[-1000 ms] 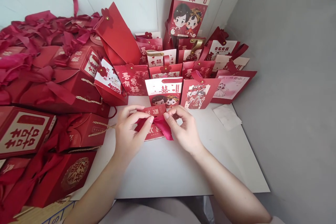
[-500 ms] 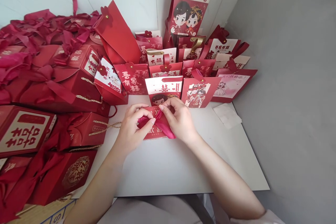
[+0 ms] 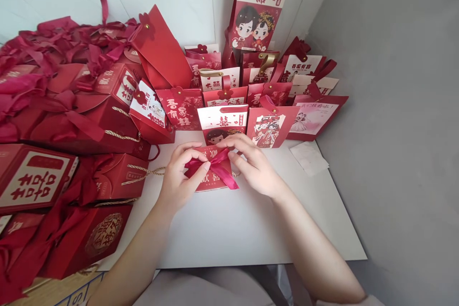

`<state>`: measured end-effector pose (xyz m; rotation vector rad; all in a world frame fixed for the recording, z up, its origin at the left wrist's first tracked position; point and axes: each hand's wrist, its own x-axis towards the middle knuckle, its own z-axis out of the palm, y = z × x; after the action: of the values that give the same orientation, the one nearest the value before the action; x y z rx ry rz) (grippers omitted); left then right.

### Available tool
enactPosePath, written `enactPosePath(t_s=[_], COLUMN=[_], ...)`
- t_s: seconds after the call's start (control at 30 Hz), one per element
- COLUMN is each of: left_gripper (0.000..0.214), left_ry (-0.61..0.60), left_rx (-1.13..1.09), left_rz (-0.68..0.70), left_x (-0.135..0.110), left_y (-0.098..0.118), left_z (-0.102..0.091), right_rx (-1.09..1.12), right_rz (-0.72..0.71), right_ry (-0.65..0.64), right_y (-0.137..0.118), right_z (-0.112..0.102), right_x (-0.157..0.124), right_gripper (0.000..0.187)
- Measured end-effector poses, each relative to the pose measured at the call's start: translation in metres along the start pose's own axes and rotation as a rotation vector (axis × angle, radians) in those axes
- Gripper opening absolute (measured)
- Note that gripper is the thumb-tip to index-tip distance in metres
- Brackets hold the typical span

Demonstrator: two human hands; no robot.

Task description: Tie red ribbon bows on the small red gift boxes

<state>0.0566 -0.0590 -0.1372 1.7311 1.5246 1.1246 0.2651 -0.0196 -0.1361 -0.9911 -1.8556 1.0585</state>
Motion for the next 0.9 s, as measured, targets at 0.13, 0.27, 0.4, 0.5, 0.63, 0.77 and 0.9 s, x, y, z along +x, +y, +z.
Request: enactPosePath(t_s=[0.13,0.27,0.4,0.5,0.63,0.77,0.9], left_gripper=[0.002,0.004,0.003,0.004,0.004,0.004,0.005], left_ry=[-0.007,-0.022,-0.08,-0.127,-0.141,-0.146,-0.134], left_rx=[-0.008,-0.019,-0.029,-0.029,-0.025,-0.022,-0.025], left_rz=[0.01,0.006,0.016,0.005,-0.007,-0.004,0.003], left_x=[0.0,0.0,0.0,0.0,0.002,0.002,0.001], left_y=[0.001,0.001,0.002,0.002,0.002,0.001,0.0], left_z=[-0.002,-0.002,-0.005,-0.007,-0.007,-0.006,-0.005], right_rx=[0.017,0.009,-0.008,-0.02,-0.115,-0.22,-0.264], right_rz=[-0.007,0.042,0.144,0.208,0.267,0.226,0.14], right_ry=[0.051,0.061,-0.035,-0.17,-0.336,-0.402,-0.403], right_y=[-0.002,-0.002,-0.007,-0.017,-0.031,-0.037,-0.036], right_z=[0.009,0.01,-0.002,-0.015,-0.025,-0.025,-0.021], right_x=[0.002,0.003,0.006,0.012,0.025,0.032,0.032], right_gripper=[0.015,0.022,0.027,0.032,0.031,0.023,0.017])
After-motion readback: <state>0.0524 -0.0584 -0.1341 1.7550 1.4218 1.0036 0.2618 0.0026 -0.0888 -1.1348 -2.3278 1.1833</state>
